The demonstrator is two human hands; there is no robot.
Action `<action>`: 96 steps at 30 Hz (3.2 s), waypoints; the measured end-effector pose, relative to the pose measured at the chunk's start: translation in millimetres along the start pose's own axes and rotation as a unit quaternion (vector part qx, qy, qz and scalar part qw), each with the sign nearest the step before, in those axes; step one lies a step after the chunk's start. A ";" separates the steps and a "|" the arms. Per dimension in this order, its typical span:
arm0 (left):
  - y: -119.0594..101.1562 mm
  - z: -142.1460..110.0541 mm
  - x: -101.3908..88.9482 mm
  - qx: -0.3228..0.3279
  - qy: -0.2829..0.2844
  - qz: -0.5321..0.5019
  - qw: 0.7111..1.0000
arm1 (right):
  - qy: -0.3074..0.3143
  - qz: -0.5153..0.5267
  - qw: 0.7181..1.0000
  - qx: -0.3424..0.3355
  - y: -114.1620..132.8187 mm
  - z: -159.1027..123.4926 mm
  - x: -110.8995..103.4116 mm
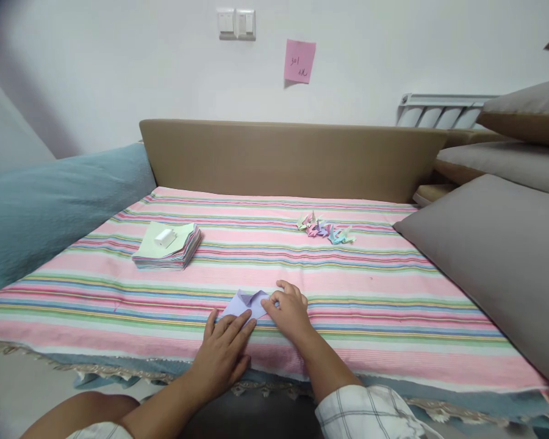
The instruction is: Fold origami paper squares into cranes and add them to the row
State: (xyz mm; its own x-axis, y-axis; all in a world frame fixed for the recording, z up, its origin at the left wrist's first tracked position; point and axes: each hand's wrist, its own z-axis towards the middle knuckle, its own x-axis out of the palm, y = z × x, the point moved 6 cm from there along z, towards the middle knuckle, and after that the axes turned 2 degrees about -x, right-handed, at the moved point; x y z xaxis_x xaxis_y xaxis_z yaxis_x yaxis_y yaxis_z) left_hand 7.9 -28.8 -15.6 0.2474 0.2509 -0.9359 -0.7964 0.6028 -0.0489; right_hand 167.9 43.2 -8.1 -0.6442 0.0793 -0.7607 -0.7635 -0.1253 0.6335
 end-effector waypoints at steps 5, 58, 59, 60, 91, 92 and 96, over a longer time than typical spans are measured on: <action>-0.1 0.6 0.0 -0.008 0.005 0.014 1.000 | 0.005 -0.014 1.000 -0.006 -1.3 2.3 2.6; -4.4 19.4 -7.3 0.014 0.080 0.023 0.996 | 0.004 -0.025 1.000 -0.018 3.0 1.2 6.0; -4.5 19.5 -7.1 0.015 0.081 0.025 0.996 | 0.004 -0.024 1.000 -0.020 3.7 0.5 5.5; -4.6 19.6 -6.9 0.015 0.081 0.028 0.996 | 0.003 -0.023 0.999 -0.022 4.2 -0.3 4.9; -4.1 17.9 -4.6 0.011 0.102 0.031 0.994 | -0.040 0.126 0.991 -0.021 -25.1 4.7 -4.0; -4.0 17.9 -4.2 0.012 0.103 0.032 0.994 | -0.042 0.148 0.988 -0.016 -27.4 5.0 -6.3; -3.6 17.8 -3.3 0.014 0.103 0.031 0.994 | -0.027 0.201 0.979 -0.004 -33.2 2.8 -12.4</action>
State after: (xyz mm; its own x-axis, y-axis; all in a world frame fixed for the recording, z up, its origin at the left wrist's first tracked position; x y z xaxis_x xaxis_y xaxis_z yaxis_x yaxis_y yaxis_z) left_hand 19.7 -18.4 -6.1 0.0774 0.1294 -0.9886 -0.7908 0.6118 0.0182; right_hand 201.0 49.1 -19.3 -0.8941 0.0751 -0.4416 -0.4479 -0.1654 0.8787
